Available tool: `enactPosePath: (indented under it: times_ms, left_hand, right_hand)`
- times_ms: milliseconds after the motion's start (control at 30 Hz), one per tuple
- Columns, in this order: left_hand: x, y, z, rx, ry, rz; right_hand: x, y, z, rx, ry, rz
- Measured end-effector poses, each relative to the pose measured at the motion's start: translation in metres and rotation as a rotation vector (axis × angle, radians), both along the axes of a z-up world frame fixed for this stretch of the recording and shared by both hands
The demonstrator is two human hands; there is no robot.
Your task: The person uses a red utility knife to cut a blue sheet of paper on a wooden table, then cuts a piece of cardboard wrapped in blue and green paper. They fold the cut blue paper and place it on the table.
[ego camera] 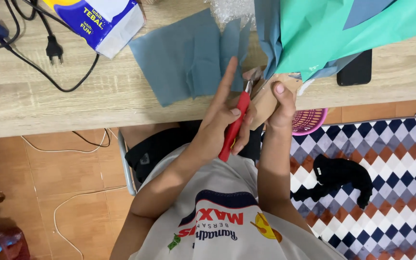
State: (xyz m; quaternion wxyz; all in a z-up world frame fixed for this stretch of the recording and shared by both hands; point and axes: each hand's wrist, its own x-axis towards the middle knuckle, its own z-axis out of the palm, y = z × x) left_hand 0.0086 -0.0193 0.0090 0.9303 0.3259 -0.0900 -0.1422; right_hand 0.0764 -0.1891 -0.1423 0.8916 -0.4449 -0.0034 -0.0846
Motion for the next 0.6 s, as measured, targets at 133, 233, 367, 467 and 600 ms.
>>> enactPosePath:
  times_ms: [133, 233, 367, 467, 600]
  left_hand:
    - [0.003, 0.01, -0.006, 0.064, -0.037, -0.034]
    - [0.015, 0.012, -0.041, -0.266, -0.012, -0.177]
    - [0.024, 0.026, -0.02, -0.039, -0.117, -0.031]
    - [0.035, 0.025, -0.013, 0.465, -0.206, 0.125]
    - [0.042, 0.022, -0.017, 0.633, -0.241, 0.097]
  right_hand:
    - [-0.003, 0.002, 0.008, 0.048, -0.032, 0.069]
    - [-0.002, 0.001, 0.013, 0.102, -0.092, 0.193]
    - [-0.004, -0.008, 0.02, 0.153, -0.153, 0.305]
    - [-0.006, 0.0, 0.026, 0.137, -0.14, 0.26]
    - [-0.021, 0.008, 0.035, 0.117, -0.088, 0.182]
